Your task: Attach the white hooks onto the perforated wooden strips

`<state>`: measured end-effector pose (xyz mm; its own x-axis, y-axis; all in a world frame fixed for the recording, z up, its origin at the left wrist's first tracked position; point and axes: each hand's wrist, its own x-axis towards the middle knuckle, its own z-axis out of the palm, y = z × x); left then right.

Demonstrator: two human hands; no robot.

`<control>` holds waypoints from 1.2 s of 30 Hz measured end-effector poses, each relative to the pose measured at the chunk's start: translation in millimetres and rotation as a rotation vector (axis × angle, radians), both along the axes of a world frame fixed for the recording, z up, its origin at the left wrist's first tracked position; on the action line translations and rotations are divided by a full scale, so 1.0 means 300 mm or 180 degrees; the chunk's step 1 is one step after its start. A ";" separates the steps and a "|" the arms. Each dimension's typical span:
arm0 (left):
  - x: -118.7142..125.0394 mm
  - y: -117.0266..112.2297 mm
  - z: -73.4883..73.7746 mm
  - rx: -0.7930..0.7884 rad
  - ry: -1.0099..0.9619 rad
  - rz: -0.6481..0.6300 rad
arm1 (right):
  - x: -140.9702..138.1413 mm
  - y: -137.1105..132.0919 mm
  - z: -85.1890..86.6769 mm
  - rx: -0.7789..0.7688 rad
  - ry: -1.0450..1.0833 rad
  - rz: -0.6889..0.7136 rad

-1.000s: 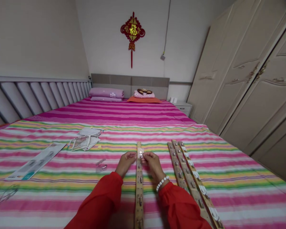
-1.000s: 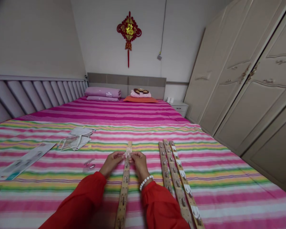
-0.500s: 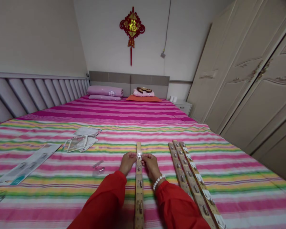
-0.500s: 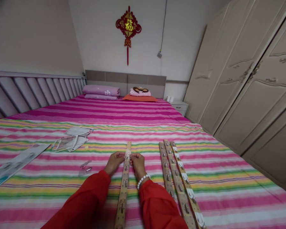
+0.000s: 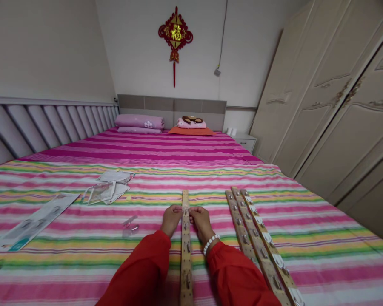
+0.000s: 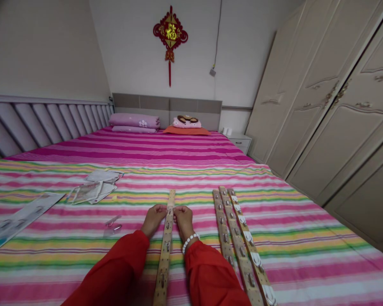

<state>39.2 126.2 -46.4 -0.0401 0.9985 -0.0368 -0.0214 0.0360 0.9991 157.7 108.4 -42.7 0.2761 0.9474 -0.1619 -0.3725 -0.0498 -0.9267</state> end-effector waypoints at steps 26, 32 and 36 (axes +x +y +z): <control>-0.017 0.013 0.001 0.0257 0.0591 -0.0568 | 0.016 0.022 -0.050 0.0766 -0.1979 0.0404; -0.004 0.035 -0.015 0.0053 0.0393 -0.0613 | 0.022 0.047 -0.054 0.0707 -0.1806 0.0662; 0.007 0.040 -0.036 -0.0182 0.0087 -0.0416 | 0.023 0.040 -0.050 0.0691 -0.1471 0.0871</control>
